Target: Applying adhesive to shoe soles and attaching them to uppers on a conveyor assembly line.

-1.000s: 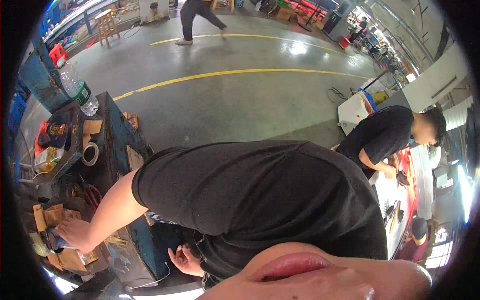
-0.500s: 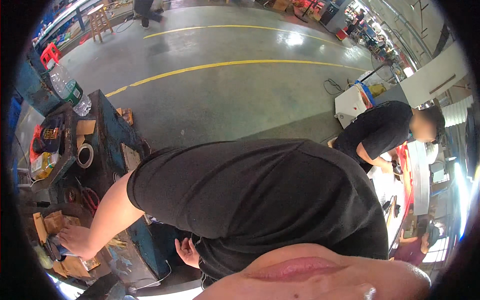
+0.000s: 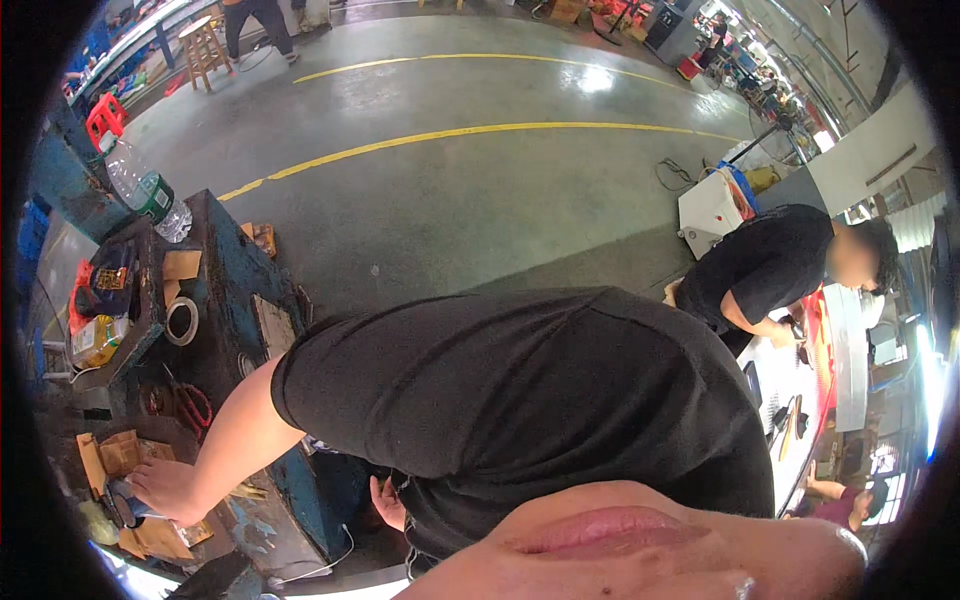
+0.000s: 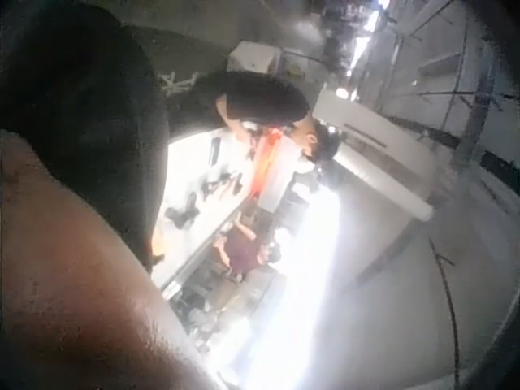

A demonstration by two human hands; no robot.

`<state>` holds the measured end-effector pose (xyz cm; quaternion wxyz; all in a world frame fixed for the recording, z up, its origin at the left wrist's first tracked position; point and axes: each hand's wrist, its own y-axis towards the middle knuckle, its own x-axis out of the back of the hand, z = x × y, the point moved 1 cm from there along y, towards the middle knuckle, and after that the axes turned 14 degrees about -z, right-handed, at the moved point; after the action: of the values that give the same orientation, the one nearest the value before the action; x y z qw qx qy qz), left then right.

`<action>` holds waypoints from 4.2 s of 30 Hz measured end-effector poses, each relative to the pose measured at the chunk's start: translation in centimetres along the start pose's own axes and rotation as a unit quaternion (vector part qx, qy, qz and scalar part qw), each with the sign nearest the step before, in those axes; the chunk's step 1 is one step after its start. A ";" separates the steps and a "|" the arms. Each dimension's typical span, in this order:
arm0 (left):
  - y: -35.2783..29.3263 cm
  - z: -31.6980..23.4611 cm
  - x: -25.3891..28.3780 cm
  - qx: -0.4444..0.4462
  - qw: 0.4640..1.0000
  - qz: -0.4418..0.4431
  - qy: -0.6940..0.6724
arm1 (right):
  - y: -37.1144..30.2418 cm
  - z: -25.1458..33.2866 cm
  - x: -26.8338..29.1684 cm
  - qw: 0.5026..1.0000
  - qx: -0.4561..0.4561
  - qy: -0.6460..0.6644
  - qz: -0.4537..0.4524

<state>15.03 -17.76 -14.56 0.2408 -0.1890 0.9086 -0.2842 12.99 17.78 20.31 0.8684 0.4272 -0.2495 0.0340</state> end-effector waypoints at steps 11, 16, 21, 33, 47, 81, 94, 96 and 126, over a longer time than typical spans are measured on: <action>0.3 1.4 -0.8 0.072 0.997 0.020 0.006 | 0.1 -0.7 -0.2 0.999 -0.024 0.019 -0.015; 0.0 1.3 -0.9 0.073 0.997 0.005 0.015 | 0.4 0.0 0.1 1.000 -0.015 0.019 0.003; 0.0 1.7 -1.5 0.078 0.997 0.008 0.020 | 0.1 -0.4 0.1 1.000 -0.009 0.010 -0.015; 0.5 2.0 -1.8 0.080 0.996 0.011 0.023 | 0.2 -0.1 0.5 1.000 0.001 0.004 -0.005; 0.8 2.2 -2.4 0.086 0.996 0.012 0.030 | 0.1 -0.5 0.4 1.000 0.001 0.008 -0.015; 1.0 0.8 -3.4 0.090 0.995 0.013 0.046 | -0.2 -0.6 0.8 1.000 0.009 -0.023 -0.011; -0.5 -1.1 -3.6 0.074 0.994 -0.027 0.070 | 0.2 -0.5 0.7 0.999 -0.003 -0.008 0.044; -1.7 -2.2 -5.3 0.070 0.992 -0.046 0.090 | 0.3 -0.5 0.7 0.999 -0.004 -0.011 0.037; -12.3 -15.7 -18.3 -0.118 0.992 -0.019 -0.041 | 0.0 0.7 3.0 0.999 -0.011 -0.003 0.040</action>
<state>23.88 -11.76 10.25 0.2481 -0.2451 0.9214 -0.1713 15.36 16.75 22.06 0.8701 0.4078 -0.2691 0.0649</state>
